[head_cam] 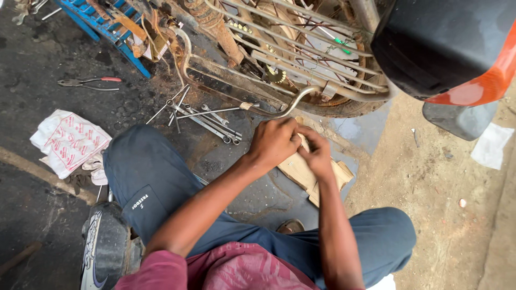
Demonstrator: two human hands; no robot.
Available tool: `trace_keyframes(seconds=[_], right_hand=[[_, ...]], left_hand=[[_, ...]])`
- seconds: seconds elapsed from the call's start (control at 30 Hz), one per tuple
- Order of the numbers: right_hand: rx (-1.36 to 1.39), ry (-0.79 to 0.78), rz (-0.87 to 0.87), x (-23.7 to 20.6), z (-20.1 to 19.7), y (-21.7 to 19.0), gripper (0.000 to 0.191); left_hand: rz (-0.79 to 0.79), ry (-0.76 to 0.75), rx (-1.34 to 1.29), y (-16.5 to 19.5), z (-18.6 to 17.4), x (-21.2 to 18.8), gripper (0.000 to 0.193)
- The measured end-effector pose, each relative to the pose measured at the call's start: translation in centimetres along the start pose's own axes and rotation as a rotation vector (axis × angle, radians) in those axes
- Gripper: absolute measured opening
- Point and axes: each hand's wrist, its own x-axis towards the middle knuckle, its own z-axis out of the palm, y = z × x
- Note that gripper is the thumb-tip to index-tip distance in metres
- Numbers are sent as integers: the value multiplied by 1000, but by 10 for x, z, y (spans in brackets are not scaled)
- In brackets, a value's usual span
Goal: The person removes a motorcycle chain from a plastic bag, uses pliers to cut a section, and then installs the chain onto the motorcycle's rear sprocket and front drive gear.
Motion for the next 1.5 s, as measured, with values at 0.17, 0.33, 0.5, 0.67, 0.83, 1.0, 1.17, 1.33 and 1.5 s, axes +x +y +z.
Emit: trace_keyframes(seconds=[0.17, 0.33, 0.5, 0.67, 0.83, 1.0, 1.17, 1.33, 1.5], right_hand=[[-158, 343, -160, 18, 40, 7, 24], [-217, 596, -16, 66, 26, 24, 21], [-31, 659, 399, 122, 31, 28, 21], [-85, 599, -81, 162, 41, 4, 33], [-235, 443, -174, 186, 50, -10, 33], [-255, 377, -282, 202, 58, -11, 30], [-220, 304, -414, 212, 64, -22, 30], [-423, 242, -352, 224, 75, -44, 30], [-545, 222, -449, 227, 82, -70, 24]], left_hand=[[-80, 117, -43, -1, 2, -2, 10], [-177, -158, -26, -8, -70, -12, 12], [-264, 345, -51, -70, -174, 29, 15], [-75, 358, -380, -136, -187, 122, 22], [-202, 83, -577, -172, -183, 165, 32], [-228, -290, -666, -182, -179, 196, 20], [-335, -540, -857, -184, -176, 220, 28], [-316, -505, -1014, -194, -160, 229, 27], [-291, -480, -1016, -207, -141, 238, 26]])
